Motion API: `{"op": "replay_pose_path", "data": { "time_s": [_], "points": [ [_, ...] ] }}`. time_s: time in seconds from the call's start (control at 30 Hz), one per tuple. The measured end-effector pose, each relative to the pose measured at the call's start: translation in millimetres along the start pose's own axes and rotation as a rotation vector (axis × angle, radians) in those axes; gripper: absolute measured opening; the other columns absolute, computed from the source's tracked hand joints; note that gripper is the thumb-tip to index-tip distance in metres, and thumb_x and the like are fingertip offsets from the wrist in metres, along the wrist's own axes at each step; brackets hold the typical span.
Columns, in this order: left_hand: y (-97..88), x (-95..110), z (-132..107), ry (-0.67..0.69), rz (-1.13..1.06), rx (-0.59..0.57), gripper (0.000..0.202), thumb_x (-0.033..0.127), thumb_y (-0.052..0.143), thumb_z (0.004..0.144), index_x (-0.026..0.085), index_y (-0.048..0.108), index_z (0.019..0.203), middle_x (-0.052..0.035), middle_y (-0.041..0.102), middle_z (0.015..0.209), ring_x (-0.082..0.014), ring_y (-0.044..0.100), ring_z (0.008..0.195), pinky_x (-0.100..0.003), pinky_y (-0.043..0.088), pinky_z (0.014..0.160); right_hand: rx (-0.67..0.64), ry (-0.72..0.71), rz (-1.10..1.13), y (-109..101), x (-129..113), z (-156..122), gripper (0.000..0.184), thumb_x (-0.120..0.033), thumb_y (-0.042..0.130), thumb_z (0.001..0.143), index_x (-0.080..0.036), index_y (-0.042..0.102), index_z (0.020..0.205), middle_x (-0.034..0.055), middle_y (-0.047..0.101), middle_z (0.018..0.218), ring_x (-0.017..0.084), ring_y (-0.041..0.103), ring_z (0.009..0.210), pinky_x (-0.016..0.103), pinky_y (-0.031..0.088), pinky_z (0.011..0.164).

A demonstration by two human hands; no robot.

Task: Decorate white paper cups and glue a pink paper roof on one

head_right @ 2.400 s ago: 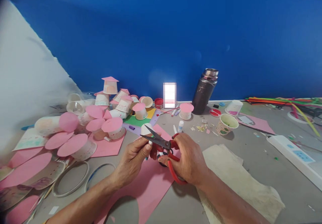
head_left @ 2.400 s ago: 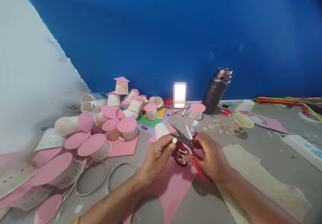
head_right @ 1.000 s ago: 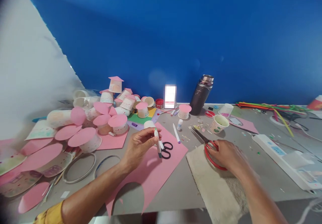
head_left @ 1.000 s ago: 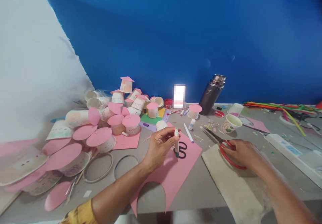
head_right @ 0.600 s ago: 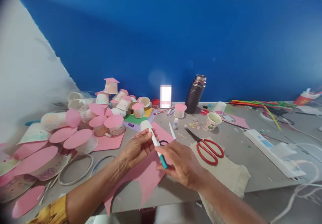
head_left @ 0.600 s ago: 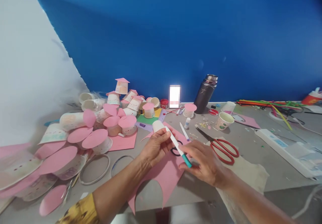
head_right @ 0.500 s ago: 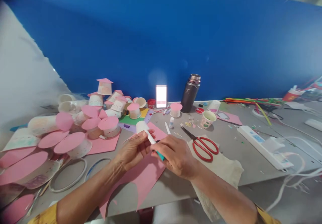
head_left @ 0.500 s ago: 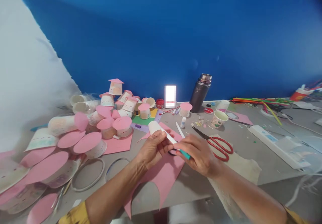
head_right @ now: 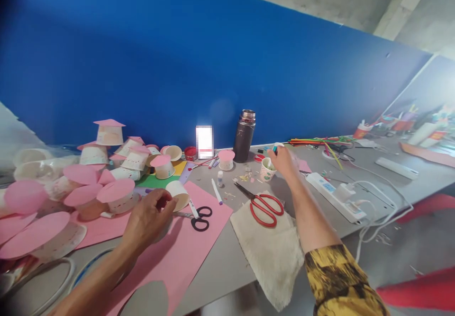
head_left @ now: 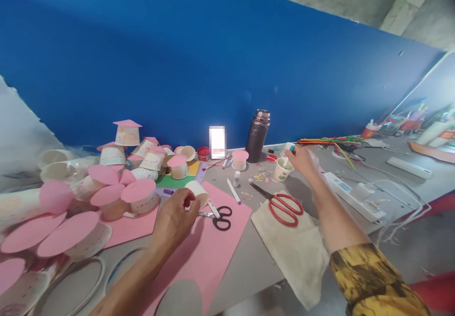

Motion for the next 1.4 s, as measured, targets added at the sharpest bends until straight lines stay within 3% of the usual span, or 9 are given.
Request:
{"op": "replay_pose_path", "data": {
  "time_s": [0.1,0.27,0.57,0.93,1.4],
  "points": [
    [-5.8,-4,2,-0.012,-0.023,0.04,0.027,0.047,0.049,0.087,0.024,0.058,0.076,-0.0017,0.064,0.076,-0.0208,0.058,0.07,-0.033,0.041,0.064,-0.037,-0.013,0.007,21,0,-4,0.042,-0.049,0.051,0.1,-0.017,0.077,0.099,0.0164,0.079,0.098,0.028,0.07,0.085,0.032,0.038,0.067],
    [-9.5,-7,5,-0.009,-0.057,0.055,0.027,0.046,0.052,0.085,0.023,0.062,0.077,-0.0017,0.067,0.076,-0.0212,0.06,0.071,-0.034,0.044,0.067,-0.025,0.005,0.0,32,9,-7,0.048,-0.048,0.041,0.105,-0.014,0.075,0.111,0.0188,0.078,0.103,0.029,0.071,0.09,0.033,0.041,0.071],
    [-8.1,-8,4,0.001,-0.063,0.054,0.025,0.044,0.054,0.087,0.023,0.063,0.077,-0.0011,0.068,0.076,-0.0202,0.061,0.069,-0.033,0.046,0.066,-0.006,0.063,-0.03,25,18,-13,0.047,-0.045,0.044,0.105,-0.011,0.074,0.111,0.0225,0.077,0.105,0.032,0.072,0.097,0.034,0.043,0.074],
    [0.7,-10,-1,0.004,0.119,0.056,0.019,0.04,0.056,0.086,0.023,0.059,0.095,-0.0034,0.067,0.086,-0.0226,0.062,0.077,-0.032,0.045,0.065,0.036,0.061,-0.004,25,14,-17,0.045,-0.043,0.042,0.105,-0.01,0.072,0.112,0.0231,0.076,0.105,0.032,0.071,0.095,0.035,0.043,0.075],
    [7.9,-4,-6,0.055,0.168,0.033,0.008,0.026,0.053,0.091,0.024,0.054,0.084,-0.0031,0.065,0.09,-0.0202,0.058,0.077,-0.032,0.034,0.062,0.122,0.098,0.058,30,31,-16,0.043,-0.043,0.042,0.101,-0.011,0.072,0.101,0.0243,0.074,0.099,0.035,0.066,0.087,0.04,0.043,0.073]
  ]
}}
Point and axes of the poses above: each hand's wrist, its own z-axis towards the middle knuckle, its own y-axis out of the palm, x = y × z, the point moved 9 cm from there along z, towards the middle knuckle
